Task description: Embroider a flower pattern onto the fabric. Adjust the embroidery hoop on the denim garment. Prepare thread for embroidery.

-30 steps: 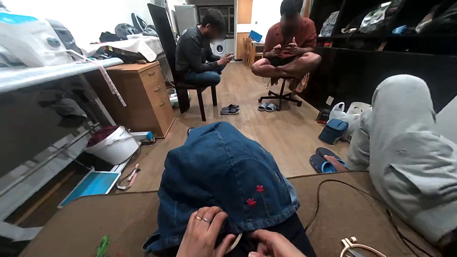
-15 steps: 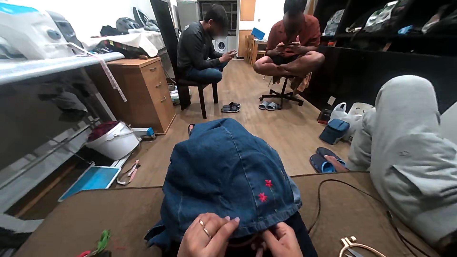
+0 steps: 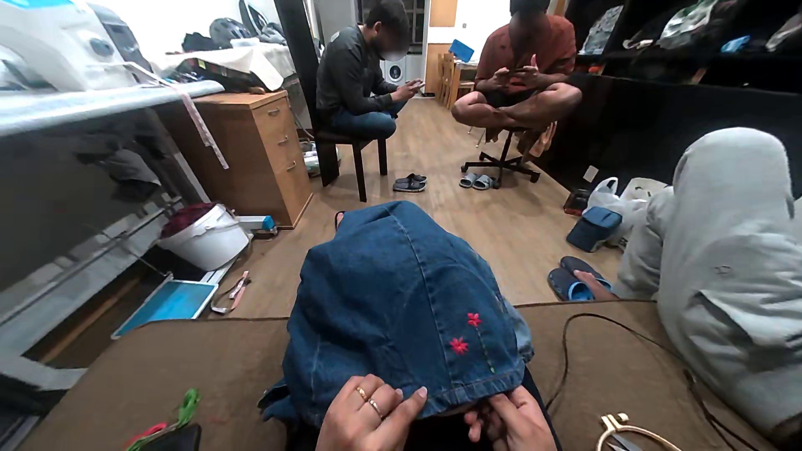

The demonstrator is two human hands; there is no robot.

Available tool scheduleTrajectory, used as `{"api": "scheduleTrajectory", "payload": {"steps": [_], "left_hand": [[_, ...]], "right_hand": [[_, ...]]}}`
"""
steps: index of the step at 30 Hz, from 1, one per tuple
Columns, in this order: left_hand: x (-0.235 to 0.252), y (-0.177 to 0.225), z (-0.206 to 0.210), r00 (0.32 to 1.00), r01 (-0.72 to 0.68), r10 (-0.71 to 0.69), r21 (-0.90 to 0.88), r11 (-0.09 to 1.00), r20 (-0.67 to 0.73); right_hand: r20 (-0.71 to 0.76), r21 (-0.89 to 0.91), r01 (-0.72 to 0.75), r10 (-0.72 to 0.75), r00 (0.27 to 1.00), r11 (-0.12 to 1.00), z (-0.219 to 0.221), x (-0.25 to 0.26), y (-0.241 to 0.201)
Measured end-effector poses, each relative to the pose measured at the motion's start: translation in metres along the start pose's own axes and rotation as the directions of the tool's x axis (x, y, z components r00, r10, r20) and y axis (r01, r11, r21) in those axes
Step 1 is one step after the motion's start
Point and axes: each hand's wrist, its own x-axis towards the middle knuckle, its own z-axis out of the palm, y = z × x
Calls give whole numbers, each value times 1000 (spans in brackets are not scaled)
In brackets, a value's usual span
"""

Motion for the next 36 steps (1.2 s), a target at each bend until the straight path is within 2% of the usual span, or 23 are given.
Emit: {"api": "scheduleTrajectory", "payload": {"steps": [3, 8, 12, 14, 16, 18, 19, 21, 23, 24, 25, 26, 27, 29, 31, 34, 36], "left_hand": [[0, 1, -1, 1000, 14, -14, 6, 1000, 8], [-3, 5, 0, 993, 48, -53, 50, 998, 107], [-11, 9, -4, 991, 79, -86, 66, 995, 105], [-14, 12, -9, 989, 104, -104, 13, 995, 108], [-15, 18, -18, 971, 207, -176, -204, 957, 162], [-14, 25, -26, 899, 417, -266, -496, 761, 348], [-13, 27, -27, 833, 533, -273, -564, 631, 482], [-11, 26, -21, 670, 735, -274, -567, 372, 690], [-5, 25, -12, 524, 837, -385, -543, 69, 760], [1, 25, -7, 431, 828, -447, -541, -150, 784], [7, 25, -3, 330, 736, -482, -541, -407, 812], [13, 26, 1, 239, 576, -502, -538, -616, 831], [18, 29, 5, 178, 418, -517, -540, -730, 837], [24, 36, 11, 145, 245, -557, -575, -781, 818], [28, 41, 11, 131, 175, -602, -616, -768, 788], [24, 41, 12, 156, 191, -595, -616, -765, 788], [24, 41, 12, 142, 205, -590, -607, -768, 795]], "right_hand": [[0, 31, -11, 11, 1000, 999, -3, 0, -1], [33, 56, 12, -14, 999, 998, -13, -1, 0], [27, 82, 6, -8, 1000, 997, -14, -2, -1], [33, 131, 13, -17, 999, 991, -15, -1, 0], [95, 196, 17, -36, 995, 980, -21, 1, 1], [129, 210, 15, -43, 991, 977, -21, 0, -1], [115, 192, 19, -42, 992, 981, -19, -1, -3], [43, 111, 19, -23, 999, 994, -10, -1, -5], [-48, 16, -11, 11, 999, 1000, 1, 0, -9], [-70, -15, -28, 26, 997, 1000, 4, 0, -10], [-78, -32, -36, 33, 996, 999, 6, 1, -10], [-77, -46, -41, 37, 996, 998, 7, 1, -10], [-66, -57, -43, 40, 997, 997, 7, 2, -11], [-42, -98, -53, 49, 998, 994, 4, 4, -12], [-20, -154, -61, 59, 998, 986, 2, 5, -12], [-26, -166, -49, 45, 999, 985, 2, 4, -11], [-85, -140, -31, 19, 996, 990, 7, 3, -11]]}}
